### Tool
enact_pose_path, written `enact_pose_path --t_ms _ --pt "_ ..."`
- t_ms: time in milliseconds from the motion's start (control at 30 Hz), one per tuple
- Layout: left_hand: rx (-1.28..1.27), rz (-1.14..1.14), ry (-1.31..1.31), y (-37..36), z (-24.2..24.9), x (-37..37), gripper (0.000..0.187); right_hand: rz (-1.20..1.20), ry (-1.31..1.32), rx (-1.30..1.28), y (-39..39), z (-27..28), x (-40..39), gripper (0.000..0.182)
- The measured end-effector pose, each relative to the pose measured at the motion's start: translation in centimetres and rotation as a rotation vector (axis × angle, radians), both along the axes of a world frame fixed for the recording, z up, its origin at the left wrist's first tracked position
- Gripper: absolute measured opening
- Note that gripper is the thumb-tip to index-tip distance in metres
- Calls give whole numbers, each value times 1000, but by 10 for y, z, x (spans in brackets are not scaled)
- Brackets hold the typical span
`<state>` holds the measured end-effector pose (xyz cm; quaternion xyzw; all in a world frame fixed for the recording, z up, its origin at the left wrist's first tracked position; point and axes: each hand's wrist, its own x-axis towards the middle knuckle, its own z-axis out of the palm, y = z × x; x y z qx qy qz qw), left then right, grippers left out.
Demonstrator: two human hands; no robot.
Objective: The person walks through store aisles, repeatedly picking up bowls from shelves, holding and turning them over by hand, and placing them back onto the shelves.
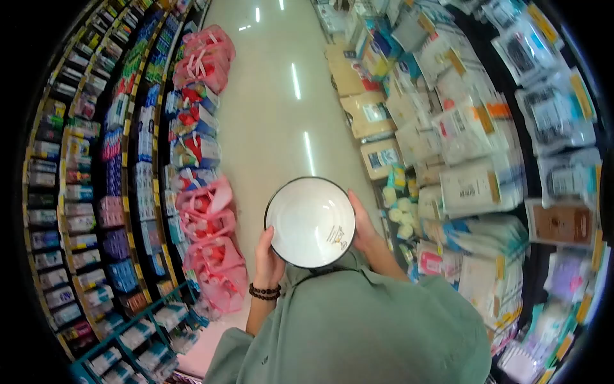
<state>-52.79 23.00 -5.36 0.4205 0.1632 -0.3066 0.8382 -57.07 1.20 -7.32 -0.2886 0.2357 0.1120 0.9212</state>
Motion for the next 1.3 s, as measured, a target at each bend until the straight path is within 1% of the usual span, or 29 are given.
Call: enact_pose_path --t_ms 33,167,200,300,367,400,533,633,667,767,800,833,900,933,1033,1133,1233,1300 --pt "2 15 -16 -7 5 22 48 24 -15 -19 -7 2 24 67" --pt "-100 100 55 -41 33 114 50 146 -77 -101 -35 13 122 67" --pt "-99 110 62 -46 31 133 53 187 -73 -67 -41 16 142 68" --pt "-121 187 115 -62 26 190 54 95 -22 -112 -48 24 193 64" --pt "-148 139 102 -76 19 227 55 -31 -34 -80 -54 10 223 59" --pt "-135 109 97 -82 11 245 55 -68 -40 -52 -62 18 241 54" --pt "-44 56 68 -112 1 317 59 -152 -5 -26 -94 1 316 50" --pt "-158 88 14 -129 -15 381 63 -162 -204 -226 -113 -8 381 44" --pt "-162 112 39 -137 -17 407 66 -157 -241 -232 -118 1 406 41" --pt "-253 66 31 -156 -41 491 67 -153 -315 -458 -143 3 486 41" --pt "-231 49 13 -165 -40 521 69 -152 -232 -385 -151 28 512 40" --pt "-238 52 -12 -176 -37 549 70 -144 -236 -431 -161 38 541 41" --pt "-254 66 -64 -205 -9 600 71 -127 -248 -524 -184 46 591 44" --pt "-288 44 -85 -215 -4 627 72 -142 -254 -551 -192 55 616 45" --pt "-311 56 -39 -236 10 699 71 -204 -261 -491 -208 68 685 46" --pt "-285 33 -23 -248 21 752 70 -199 -271 -442 -220 79 736 48" --pt "-226 98 -78 -259 32 796 67 -126 -218 -445 -234 65 787 50" --pt "-225 122 -68 -264 22 828 66 -127 -186 -358 -237 53 826 51"
